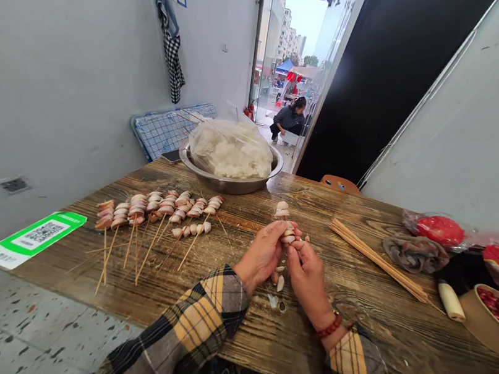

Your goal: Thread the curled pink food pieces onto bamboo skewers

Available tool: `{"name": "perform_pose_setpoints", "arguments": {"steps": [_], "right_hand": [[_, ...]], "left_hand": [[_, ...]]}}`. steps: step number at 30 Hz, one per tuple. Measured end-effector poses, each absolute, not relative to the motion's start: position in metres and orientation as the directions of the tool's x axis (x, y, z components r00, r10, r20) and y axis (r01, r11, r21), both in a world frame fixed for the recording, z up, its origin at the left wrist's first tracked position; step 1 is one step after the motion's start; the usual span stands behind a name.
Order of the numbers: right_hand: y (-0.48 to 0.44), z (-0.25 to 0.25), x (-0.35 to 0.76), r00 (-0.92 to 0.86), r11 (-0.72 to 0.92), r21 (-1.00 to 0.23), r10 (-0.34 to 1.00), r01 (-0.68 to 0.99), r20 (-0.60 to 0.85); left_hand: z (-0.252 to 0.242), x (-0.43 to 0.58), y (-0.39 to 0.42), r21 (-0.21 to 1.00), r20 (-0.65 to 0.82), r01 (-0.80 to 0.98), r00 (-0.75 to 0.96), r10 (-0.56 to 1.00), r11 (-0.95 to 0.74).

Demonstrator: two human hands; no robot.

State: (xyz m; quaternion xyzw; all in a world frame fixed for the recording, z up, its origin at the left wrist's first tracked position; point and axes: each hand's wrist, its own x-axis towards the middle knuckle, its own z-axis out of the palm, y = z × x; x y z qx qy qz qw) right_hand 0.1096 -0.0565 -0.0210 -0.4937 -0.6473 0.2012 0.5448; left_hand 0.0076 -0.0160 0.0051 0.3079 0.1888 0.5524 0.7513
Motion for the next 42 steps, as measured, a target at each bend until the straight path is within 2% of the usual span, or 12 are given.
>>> {"name": "perform_pose_setpoints", "arguments": {"steps": [6,15,24,37,42], "right_hand": [[-0.054,-0.021,0.11,0.089,0.41,-0.803,0.867,0.433,0.491],[-0.056,-0.022,0.108,0.038,0.423,-0.775,0.867,0.469,0.496],[-0.057,-0.029,0.109,0.007,0.429,-0.75,0.866,0.503,0.5],[-0.058,-0.029,0.108,0.017,0.423,-0.775,0.873,0.47,0.487],[-0.056,-0.027,0.107,0.041,0.374,-0.858,0.91,0.351,0.413]], "left_hand": [[0.006,0.006,-0.015,0.683,0.046,-0.703,0.311,0.949,0.198],[0.011,-0.01,-0.004,0.684,0.004,-0.716,0.194,0.981,0.139],[0.014,-0.007,-0.008,0.664,0.026,-0.734,0.216,0.976,0.144],[0.008,0.003,-0.01,0.662,0.068,-0.74,0.216,0.974,0.118],[0.008,0.005,-0.01,0.644,0.061,-0.751,0.238,0.969,0.144]]}}
